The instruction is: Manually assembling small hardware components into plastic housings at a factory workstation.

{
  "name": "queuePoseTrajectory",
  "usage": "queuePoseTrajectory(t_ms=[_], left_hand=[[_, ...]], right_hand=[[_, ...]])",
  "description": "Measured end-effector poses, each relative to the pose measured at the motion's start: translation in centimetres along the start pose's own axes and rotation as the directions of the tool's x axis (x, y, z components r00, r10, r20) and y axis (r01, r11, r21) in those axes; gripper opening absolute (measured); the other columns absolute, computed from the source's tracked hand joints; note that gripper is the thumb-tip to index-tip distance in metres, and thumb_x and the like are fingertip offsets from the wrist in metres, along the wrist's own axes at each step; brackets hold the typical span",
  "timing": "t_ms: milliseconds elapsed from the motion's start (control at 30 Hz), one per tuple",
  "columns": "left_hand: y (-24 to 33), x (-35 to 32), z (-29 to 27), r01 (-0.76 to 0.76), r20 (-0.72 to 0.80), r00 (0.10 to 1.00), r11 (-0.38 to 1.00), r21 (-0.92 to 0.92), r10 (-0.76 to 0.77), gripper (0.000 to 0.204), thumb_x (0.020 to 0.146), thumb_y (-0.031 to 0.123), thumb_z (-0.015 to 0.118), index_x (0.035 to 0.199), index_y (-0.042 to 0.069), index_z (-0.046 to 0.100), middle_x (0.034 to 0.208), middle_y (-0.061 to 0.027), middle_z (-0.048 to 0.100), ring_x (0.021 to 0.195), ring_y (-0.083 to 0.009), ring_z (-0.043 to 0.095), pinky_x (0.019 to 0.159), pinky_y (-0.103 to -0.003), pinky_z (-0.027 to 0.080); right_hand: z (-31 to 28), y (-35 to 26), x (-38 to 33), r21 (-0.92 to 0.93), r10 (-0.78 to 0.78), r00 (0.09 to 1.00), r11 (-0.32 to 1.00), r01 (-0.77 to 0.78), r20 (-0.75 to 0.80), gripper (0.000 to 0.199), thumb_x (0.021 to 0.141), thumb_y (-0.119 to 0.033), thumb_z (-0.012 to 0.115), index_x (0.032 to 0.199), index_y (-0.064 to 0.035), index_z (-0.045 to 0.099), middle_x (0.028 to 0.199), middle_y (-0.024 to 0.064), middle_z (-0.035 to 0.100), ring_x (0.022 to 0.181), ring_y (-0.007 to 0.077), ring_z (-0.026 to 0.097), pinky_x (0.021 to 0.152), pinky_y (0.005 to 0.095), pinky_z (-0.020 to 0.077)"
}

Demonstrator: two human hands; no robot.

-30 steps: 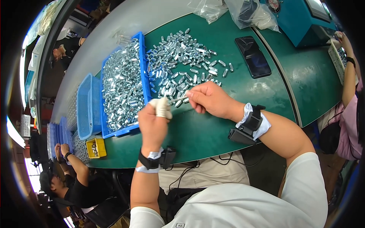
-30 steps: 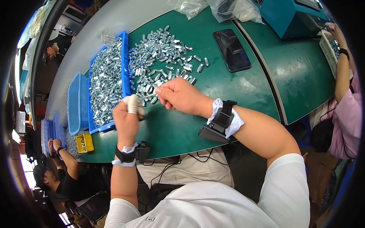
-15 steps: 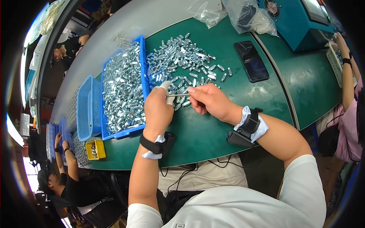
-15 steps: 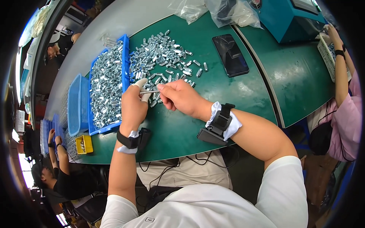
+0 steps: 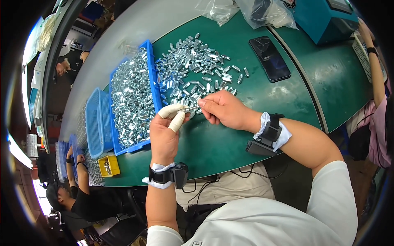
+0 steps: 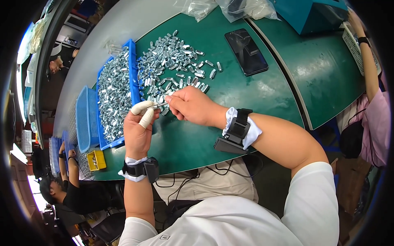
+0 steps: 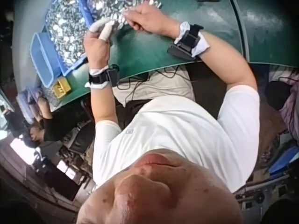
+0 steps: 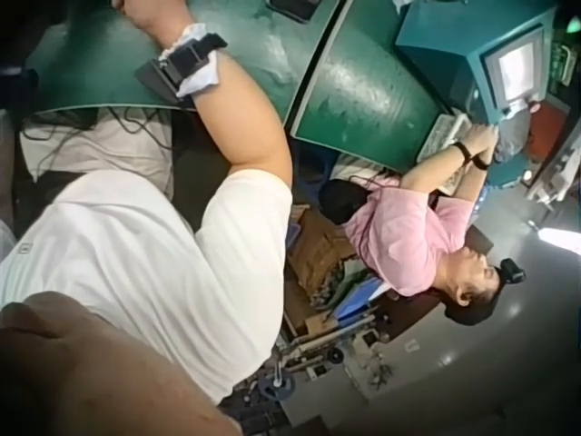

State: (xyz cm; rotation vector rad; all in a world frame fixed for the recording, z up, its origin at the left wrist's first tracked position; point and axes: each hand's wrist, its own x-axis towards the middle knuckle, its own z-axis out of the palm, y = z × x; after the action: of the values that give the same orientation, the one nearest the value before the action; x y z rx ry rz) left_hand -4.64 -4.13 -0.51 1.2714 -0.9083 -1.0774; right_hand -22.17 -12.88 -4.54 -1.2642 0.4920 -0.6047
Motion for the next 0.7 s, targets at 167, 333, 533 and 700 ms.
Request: queuePoseTrajectory(t_ms=[167, 333, 533, 700], left_hand=[[-0.2, -0.1, 0.0, 0.278, -0.028, 0.96, 0.929, 0.242, -0.28, 0.009, 0.091, 0.008, 0.065, 0.095, 0.0, 0.064, 0.085, -0.005, 0.067, 0.072, -0.0113, 0.062, 0.066, -0.023, 0.048], [-1.2, -0.3, 1.4, 0.032, 0.019, 0.999, 0.973, 0.228, -0.037, 0.009, 0.089, 0.008, 0.068, 0.085, 0.001, 0.063, 0.077, -0.0015, 0.064, 0.067, -0.0068, 0.056, 0.061, -0.02, 0.043], [-1.2, -0.5, 1.7, -0.123, 0.047, 0.992, 0.933, 0.338, 0.114, 0.008, 0.086, 0.004, 0.07, 0.084, 0.001, 0.063, 0.077, -0.0001, 0.062, 0.068, -0.0048, 0.053, 0.061, -0.02, 0.043], [-1.8, -0.1, 1.3, -0.235, 0.088, 0.972, 0.887, 0.398, 0.218, 0.008, 0.085, 0.003, 0.071, 0.087, 0.0, 0.063, 0.077, -0.0013, 0.063, 0.068, -0.0061, 0.054, 0.062, -0.021, 0.045]], right_hand=[[0.4, 0.0, -0.3, -0.126, -0.002, 1.0, 0.992, 0.005, 0.021, 0.043, 0.101, -0.03, 0.047, 0.065, -0.0058, 0.054, 0.058, -0.001, 0.053, 0.054, 0.0061, 0.048, 0.051, 0.0231, 0.0414], [0.0, -0.4, -0.2, 0.012, 0.038, 0.994, 0.999, -0.039, 0.1, 0.043, 0.1, -0.028, 0.048, 0.065, -0.0056, 0.055, 0.058, -0.0012, 0.053, 0.052, 0.0063, 0.048, 0.05, 0.0228, 0.0408], [-0.4, -0.4, -0.2, 0.03, 0.052, 0.993, 0.998, -0.055, 0.111, 0.043, 0.1, -0.028, 0.049, 0.063, -0.0058, 0.054, 0.057, -0.0015, 0.052, 0.051, 0.0065, 0.047, 0.049, 0.0224, 0.0396], [-0.8, -0.3, -0.3, 0.045, 0.051, 0.991, 0.997, -0.057, 0.125, 0.043, 0.099, -0.029, 0.05, 0.062, -0.006, 0.055, 0.056, -0.0012, 0.051, 0.05, 0.0062, 0.046, 0.048, 0.0229, 0.0376]])
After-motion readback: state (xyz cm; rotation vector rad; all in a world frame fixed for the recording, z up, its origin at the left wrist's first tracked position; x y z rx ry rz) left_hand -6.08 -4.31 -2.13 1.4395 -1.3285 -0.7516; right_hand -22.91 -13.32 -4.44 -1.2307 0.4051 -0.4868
